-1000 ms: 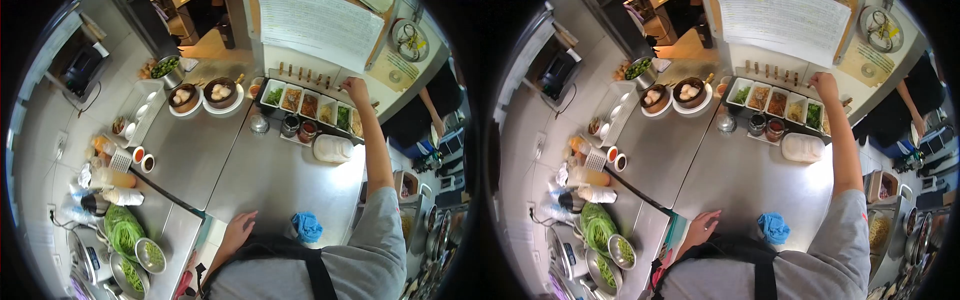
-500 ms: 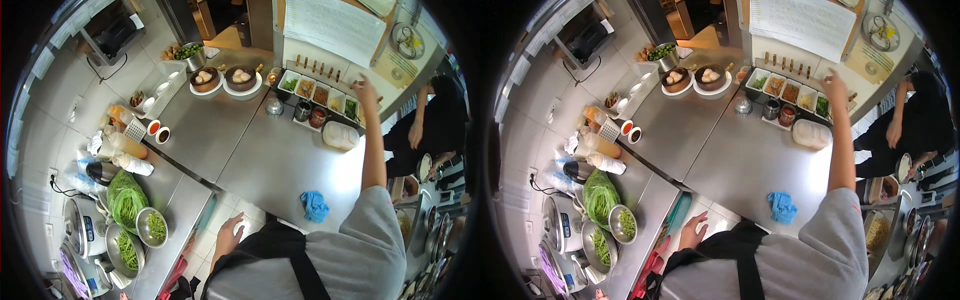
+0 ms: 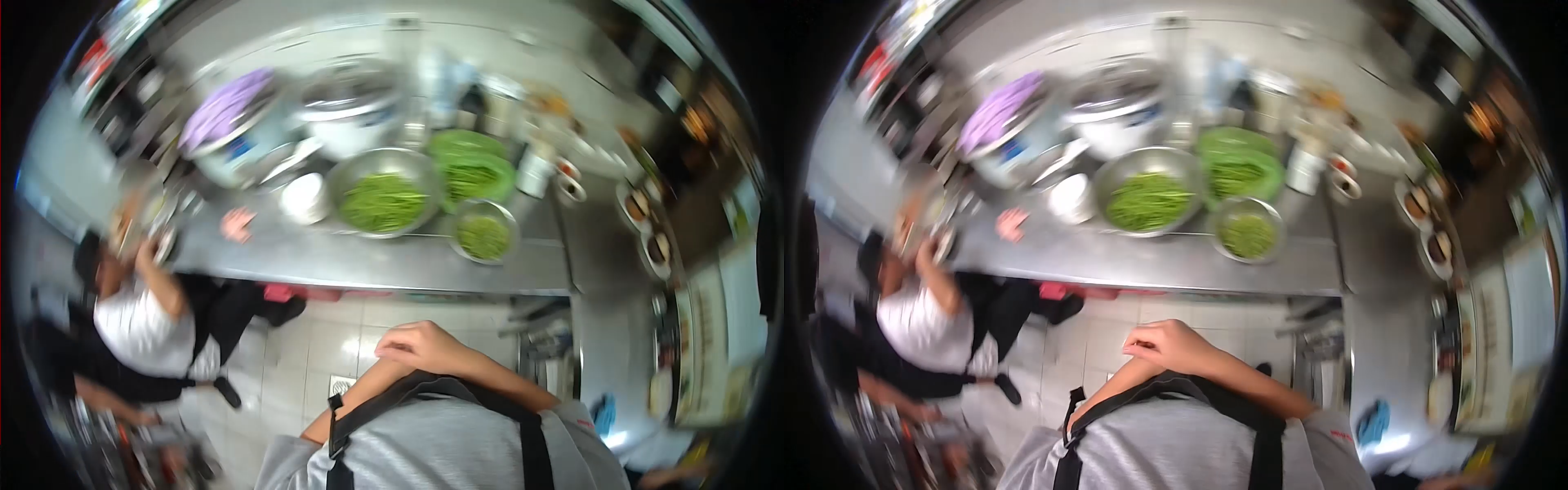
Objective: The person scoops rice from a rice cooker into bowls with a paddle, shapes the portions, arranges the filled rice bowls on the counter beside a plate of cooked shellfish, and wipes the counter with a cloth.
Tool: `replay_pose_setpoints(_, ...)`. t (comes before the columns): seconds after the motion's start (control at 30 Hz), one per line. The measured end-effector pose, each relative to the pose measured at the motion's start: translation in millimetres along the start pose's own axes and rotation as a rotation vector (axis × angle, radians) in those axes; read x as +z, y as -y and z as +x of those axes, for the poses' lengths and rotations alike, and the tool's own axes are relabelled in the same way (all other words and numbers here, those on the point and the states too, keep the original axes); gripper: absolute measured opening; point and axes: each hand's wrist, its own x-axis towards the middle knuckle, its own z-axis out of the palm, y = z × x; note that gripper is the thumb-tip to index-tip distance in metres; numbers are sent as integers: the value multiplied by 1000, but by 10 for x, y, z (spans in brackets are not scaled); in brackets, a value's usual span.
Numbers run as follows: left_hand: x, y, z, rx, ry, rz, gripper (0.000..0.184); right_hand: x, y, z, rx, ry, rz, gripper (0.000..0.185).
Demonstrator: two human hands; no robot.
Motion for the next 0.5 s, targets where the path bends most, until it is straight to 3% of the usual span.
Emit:
replay_pose_setpoints(0.07, -258, 237, -133, -144, -37, 7, 16, 240, -10, 266, -9, -13, 146, 24)
replay_pose_setpoints(0.27, -832, 702, -416, -365, -45, -289, 15, 217, -63, 1242, 268, 242, 90, 19)
replay_pose_setpoints(0.4, -1123, 935, -215, -484, -20, -258, 29, 89, 58, 1995, 80, 70, 138, 14)
replay_pose_setpoints(0.5, -1434, 1198, 166, -445, -44, -181, 32, 8, -58, 2389, 28, 4, 170, 17)
